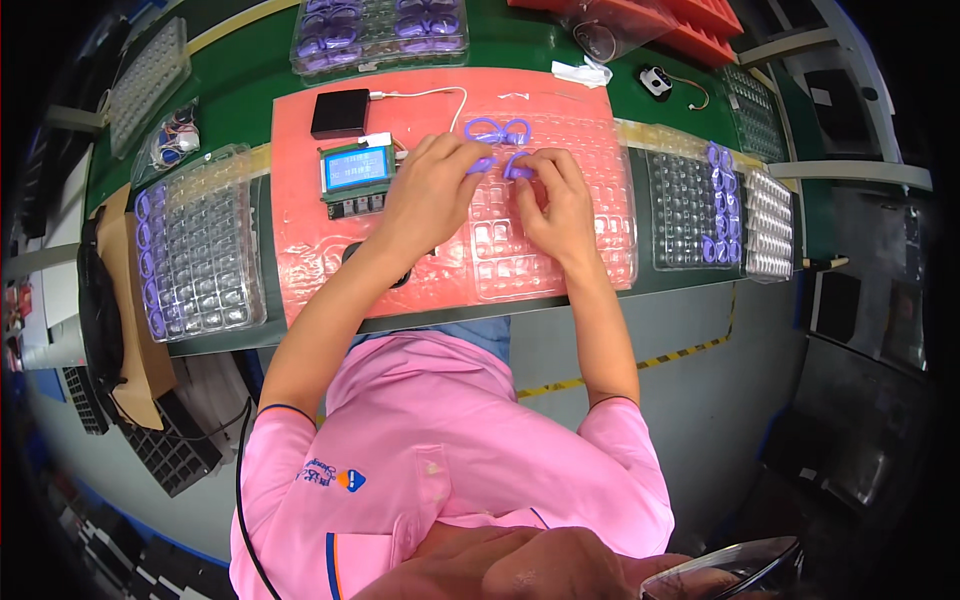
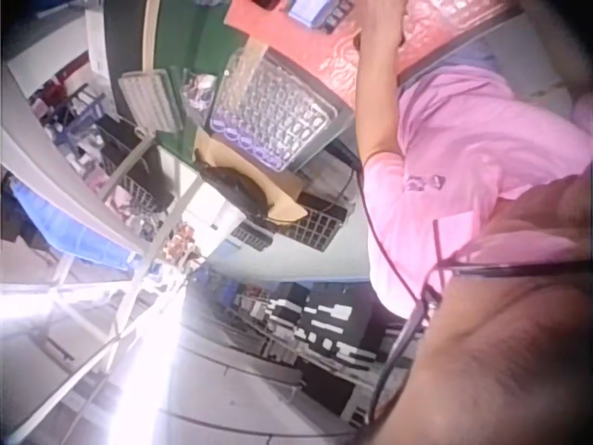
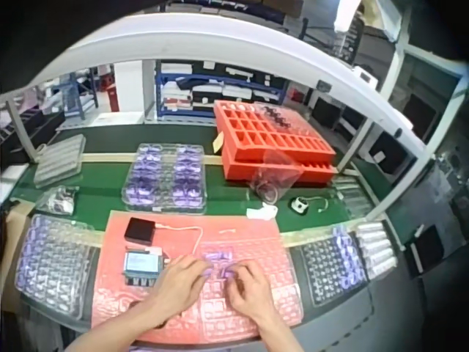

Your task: Testing and sorting electronic components at a quality control station.

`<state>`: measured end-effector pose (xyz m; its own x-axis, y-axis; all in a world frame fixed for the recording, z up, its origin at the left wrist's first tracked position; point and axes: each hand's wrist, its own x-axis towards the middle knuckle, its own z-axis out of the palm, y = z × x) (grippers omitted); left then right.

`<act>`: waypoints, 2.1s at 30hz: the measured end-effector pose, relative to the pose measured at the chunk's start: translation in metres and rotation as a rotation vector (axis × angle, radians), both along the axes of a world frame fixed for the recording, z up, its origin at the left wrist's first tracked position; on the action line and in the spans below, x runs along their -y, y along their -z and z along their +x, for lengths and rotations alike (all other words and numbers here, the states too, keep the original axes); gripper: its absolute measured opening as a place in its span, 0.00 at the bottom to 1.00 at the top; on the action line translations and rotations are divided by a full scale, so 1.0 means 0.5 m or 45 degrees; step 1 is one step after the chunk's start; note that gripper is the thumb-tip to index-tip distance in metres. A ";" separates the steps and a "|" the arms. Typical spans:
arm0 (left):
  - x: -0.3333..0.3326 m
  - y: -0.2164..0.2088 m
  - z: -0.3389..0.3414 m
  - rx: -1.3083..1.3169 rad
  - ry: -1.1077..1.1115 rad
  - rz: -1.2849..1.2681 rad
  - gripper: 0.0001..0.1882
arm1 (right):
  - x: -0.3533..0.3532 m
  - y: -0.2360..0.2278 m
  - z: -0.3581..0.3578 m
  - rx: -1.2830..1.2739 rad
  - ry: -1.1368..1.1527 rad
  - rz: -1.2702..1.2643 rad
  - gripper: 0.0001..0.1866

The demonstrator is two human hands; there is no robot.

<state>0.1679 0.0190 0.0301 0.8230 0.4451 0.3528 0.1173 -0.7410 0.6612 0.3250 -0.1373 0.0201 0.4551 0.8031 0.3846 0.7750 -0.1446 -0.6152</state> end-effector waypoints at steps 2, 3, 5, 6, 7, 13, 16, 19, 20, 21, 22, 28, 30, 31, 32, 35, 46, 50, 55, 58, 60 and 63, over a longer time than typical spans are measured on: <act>0.004 0.006 0.021 -0.031 0.021 0.008 0.17 | -0.001 0.002 -0.001 -0.012 0.019 0.008 0.12; 0.005 0.011 0.026 -0.032 0.033 0.009 0.17 | 0.000 0.002 0.000 -0.014 0.037 0.012 0.12; 0.007 0.018 0.033 -0.057 0.079 -0.028 0.17 | -0.001 0.002 0.002 -0.029 0.047 0.020 0.12; 0.007 0.022 0.035 -0.069 0.103 -0.047 0.17 | -0.002 0.003 0.002 -0.041 0.045 0.027 0.12; 0.007 0.025 0.037 -0.068 0.117 -0.048 0.17 | -0.003 0.004 0.003 -0.052 0.044 0.033 0.12; 0.020 0.003 0.019 -0.056 0.155 0.035 0.19 | 0.001 0.014 0.015 -0.028 0.061 0.127 0.11; 0.025 -0.019 -0.008 0.039 0.077 0.124 0.18 | -0.003 -0.012 0.006 -0.014 0.077 0.268 0.10; 0.024 -0.034 -0.054 0.069 0.009 0.129 0.15 | 0.047 -0.055 0.042 0.056 0.164 0.355 0.09; 0.019 -0.039 -0.072 0.073 -0.050 0.137 0.14 | 0.066 -0.066 0.065 0.137 0.225 0.372 0.09; 0.019 -0.051 -0.088 0.123 -0.072 0.140 0.11 | 0.090 -0.076 0.091 0.219 0.285 0.387 0.09; 0.015 -0.063 -0.113 0.173 -0.108 0.149 0.08 | 0.118 -0.077 0.125 0.224 0.384 0.364 0.08; -0.068 -0.035 -0.302 0.332 -0.455 0.338 0.18 | 0.400 -0.039 0.297 0.412 1.085 -0.050 0.10; -0.091 -0.017 -0.370 0.308 -0.555 0.342 0.19 | 0.449 -0.008 0.318 0.400 1.124 -0.243 0.13; -0.096 -0.013 -0.407 0.286 -0.644 0.350 0.21 | 0.461 0.002 0.313 0.384 1.101 -0.337 0.15; -0.089 -0.014 -0.454 0.252 -0.761 0.370 0.23 | 0.478 0.021 0.322 0.492 1.041 -0.415 0.15; -0.089 -0.009 -0.502 0.230 -0.920 0.488 0.23 | 0.487 0.034 0.344 0.712 0.911 -0.674 0.18; -0.112 -0.020 -0.640 0.377 -1.354 0.546 0.16 | 0.541 -0.007 0.404 0.940 0.771 -0.496 0.10; -0.158 -0.025 -0.714 0.251 -1.637 0.622 0.07 | 0.394 -0.069 0.296 0.714 0.784 -0.233 0.11; -0.178 0.002 -0.787 0.005 -1.680 0.583 0.04 | 0.266 -0.114 0.189 0.544 0.669 0.013 0.13; -0.181 0.007 -0.795 -0.034 -1.597 0.466 0.08 | 0.219 -0.125 0.148 0.456 0.524 0.038 0.14; -0.182 0.015 -0.796 -0.028 -1.582 0.404 0.08 | 0.186 -0.127 0.118 0.462 0.464 0.069 0.14; -0.182 0.007 -0.800 0.012 -1.579 0.357 0.09 | 0.141 -0.123 0.068 0.475 0.358 0.118 0.13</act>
